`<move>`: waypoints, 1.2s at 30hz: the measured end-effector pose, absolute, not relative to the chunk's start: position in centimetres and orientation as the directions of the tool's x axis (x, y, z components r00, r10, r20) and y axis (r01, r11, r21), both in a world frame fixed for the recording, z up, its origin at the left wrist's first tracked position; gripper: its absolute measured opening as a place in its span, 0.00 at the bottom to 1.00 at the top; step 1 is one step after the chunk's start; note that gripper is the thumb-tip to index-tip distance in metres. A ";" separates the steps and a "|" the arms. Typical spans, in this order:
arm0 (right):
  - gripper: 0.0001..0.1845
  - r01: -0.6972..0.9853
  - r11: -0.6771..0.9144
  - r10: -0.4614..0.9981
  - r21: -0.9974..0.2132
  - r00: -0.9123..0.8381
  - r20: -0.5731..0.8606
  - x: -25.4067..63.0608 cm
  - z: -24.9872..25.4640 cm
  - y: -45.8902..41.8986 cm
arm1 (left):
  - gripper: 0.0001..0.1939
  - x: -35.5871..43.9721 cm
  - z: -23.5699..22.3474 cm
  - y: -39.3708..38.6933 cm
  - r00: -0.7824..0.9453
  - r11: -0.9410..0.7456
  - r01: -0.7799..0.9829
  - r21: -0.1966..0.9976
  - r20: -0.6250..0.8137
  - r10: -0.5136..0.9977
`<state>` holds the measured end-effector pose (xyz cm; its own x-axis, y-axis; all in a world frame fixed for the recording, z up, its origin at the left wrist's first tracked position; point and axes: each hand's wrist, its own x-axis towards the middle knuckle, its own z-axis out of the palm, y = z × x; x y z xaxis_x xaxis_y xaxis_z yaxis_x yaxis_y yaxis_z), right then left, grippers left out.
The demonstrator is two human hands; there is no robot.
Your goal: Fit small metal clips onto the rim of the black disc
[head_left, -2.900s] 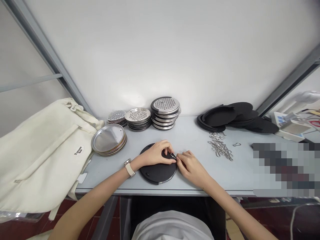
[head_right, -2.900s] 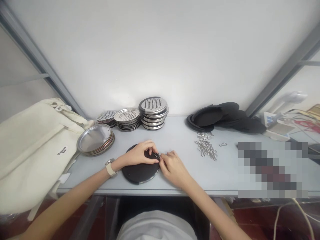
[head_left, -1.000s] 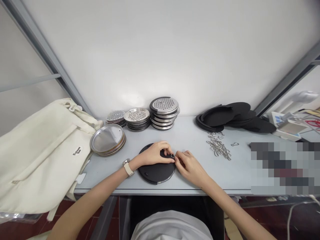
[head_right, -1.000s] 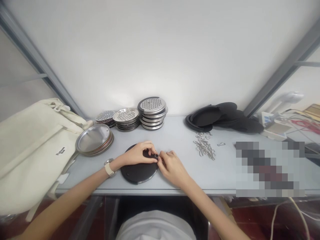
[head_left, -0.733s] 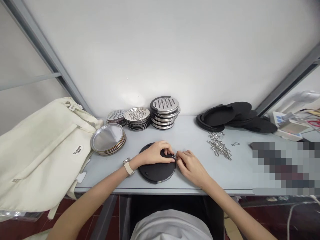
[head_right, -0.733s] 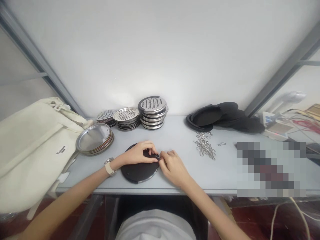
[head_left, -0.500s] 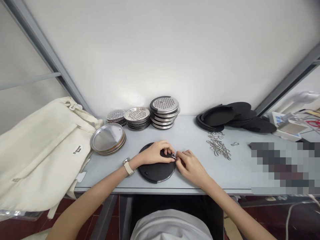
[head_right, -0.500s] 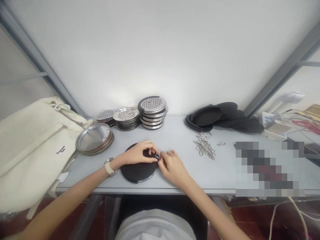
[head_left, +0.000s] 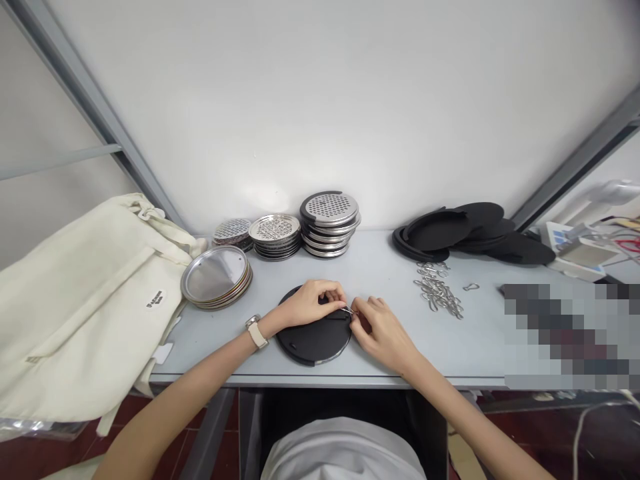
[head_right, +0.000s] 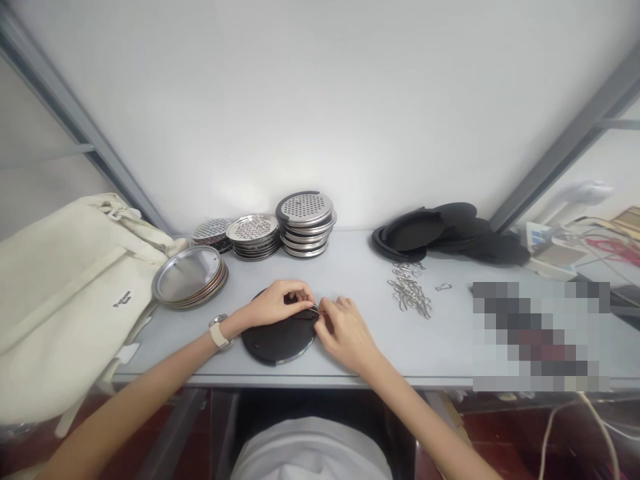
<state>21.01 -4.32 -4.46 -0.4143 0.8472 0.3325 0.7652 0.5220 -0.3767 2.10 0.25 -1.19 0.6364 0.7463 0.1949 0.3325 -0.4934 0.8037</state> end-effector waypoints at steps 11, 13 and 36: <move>0.10 0.726 0.556 0.831 -0.405 -0.468 0.302 21.0 -4.8 -4.1 | 0.06 2.0 -1.5 0.5 0.617 -0.561 0.388 0.731 0.246 0.748; 0.11 0.714 0.563 0.826 -0.416 -0.481 0.293 21.1 -4.7 -4.0 | 0.06 2.0 -1.5 0.4 0.622 -0.570 0.387 0.725 0.250 0.742; 0.12 0.696 0.597 0.802 -0.399 -0.516 0.302 21.1 -4.9 -4.0 | 0.13 1.5 -0.7 0.3 0.737 -0.576 0.276 0.770 0.215 0.640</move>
<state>21.15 -4.04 -4.94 -0.5156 0.8019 0.3018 0.6957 0.5975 -0.3988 1.48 0.29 -0.71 0.7373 0.6404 0.2152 0.2755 -0.5759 0.7697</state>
